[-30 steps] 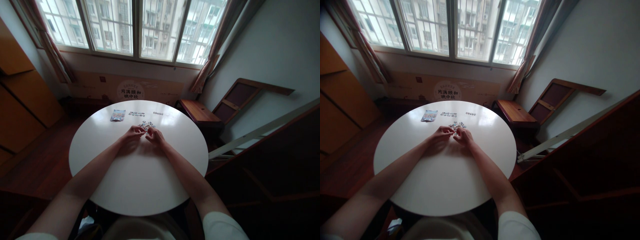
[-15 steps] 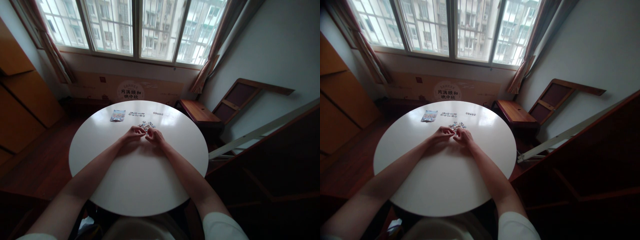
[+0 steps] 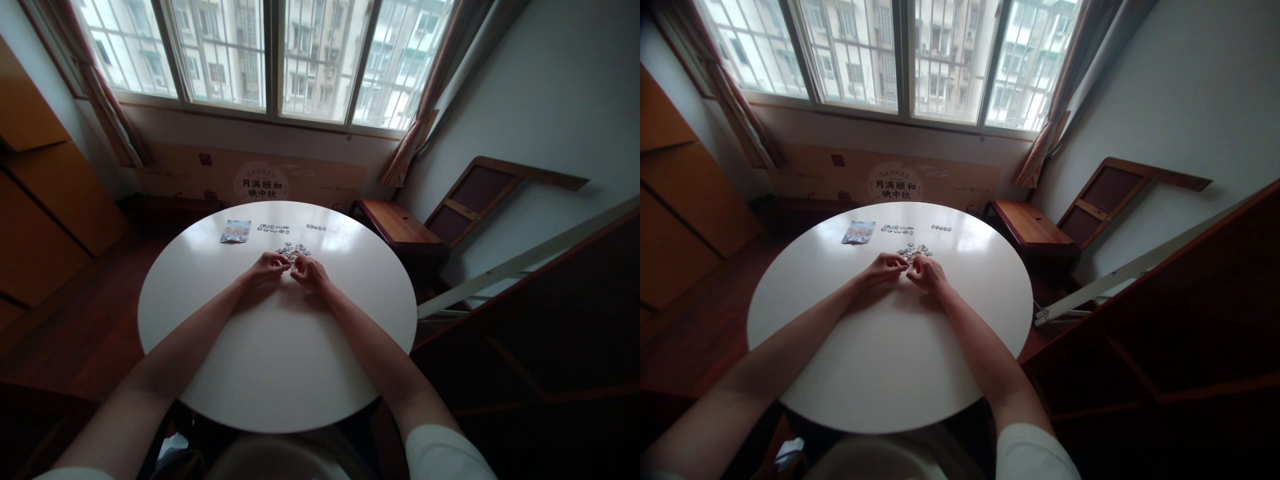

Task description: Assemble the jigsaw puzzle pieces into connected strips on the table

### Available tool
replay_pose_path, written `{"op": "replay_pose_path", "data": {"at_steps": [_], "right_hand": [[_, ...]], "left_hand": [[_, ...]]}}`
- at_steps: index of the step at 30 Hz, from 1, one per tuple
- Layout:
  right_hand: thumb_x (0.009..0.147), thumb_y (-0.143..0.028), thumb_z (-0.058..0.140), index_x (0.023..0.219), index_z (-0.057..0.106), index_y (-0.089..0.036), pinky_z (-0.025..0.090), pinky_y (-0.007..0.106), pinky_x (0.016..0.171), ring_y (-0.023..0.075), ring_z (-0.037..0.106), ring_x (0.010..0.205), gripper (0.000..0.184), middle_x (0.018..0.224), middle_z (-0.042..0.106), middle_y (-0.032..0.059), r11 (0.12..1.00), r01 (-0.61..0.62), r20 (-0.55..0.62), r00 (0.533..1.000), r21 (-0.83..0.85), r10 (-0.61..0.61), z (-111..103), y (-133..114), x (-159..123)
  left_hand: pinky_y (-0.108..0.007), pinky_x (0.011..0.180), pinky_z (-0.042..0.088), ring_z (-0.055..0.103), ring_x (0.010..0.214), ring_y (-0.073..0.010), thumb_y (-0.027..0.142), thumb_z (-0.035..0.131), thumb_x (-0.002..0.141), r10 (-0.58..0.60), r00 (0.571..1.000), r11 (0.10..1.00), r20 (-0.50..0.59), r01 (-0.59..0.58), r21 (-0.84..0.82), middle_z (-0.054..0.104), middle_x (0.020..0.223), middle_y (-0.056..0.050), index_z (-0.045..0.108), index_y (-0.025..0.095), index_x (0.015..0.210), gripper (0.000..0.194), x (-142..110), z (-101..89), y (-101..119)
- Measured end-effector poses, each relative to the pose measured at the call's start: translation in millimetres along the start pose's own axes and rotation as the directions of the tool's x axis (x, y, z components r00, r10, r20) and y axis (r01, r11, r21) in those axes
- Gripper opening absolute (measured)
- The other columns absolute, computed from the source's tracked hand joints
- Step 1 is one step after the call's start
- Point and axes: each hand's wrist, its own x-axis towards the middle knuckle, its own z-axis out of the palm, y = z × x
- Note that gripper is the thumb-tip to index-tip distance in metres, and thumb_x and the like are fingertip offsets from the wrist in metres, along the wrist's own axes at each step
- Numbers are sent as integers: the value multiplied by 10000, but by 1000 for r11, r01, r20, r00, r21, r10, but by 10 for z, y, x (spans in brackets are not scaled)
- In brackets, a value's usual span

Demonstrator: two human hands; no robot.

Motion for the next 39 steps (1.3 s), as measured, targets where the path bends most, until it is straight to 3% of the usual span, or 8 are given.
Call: {"op": "replay_pose_path", "data": {"at_steps": [12,23,39], "right_hand": [[788,-311,553,927,539,-219,358,216,574,111,534,597,168,678,577,-40,996,-40,-2,999,77,41,18,29,0],[772,-314,565,893,536,-218,345,211,570,106,525,601,157,683,577,-43,995,-56,28,998,80,54,20,33,1],[757,-292,545,878,547,-203,306,221,581,121,490,619,150,713,583,-22,998,-64,78,995,20,62,-4,16,15]], "left_hand": [[-198,464,400,556,528,-114,482,711,693,44,996,998,-78,-41,40,622,593,-32,698,97,825,408,23,5,20],[-181,461,407,564,540,-105,474,708,700,51,997,998,-49,-49,47,640,630,-35,695,94,829,402,10,2,25],[-169,420,319,463,454,-69,448,725,697,-30,999,999,11,30,-31,549,516,15,695,83,857,400,-10,15,7]]}}
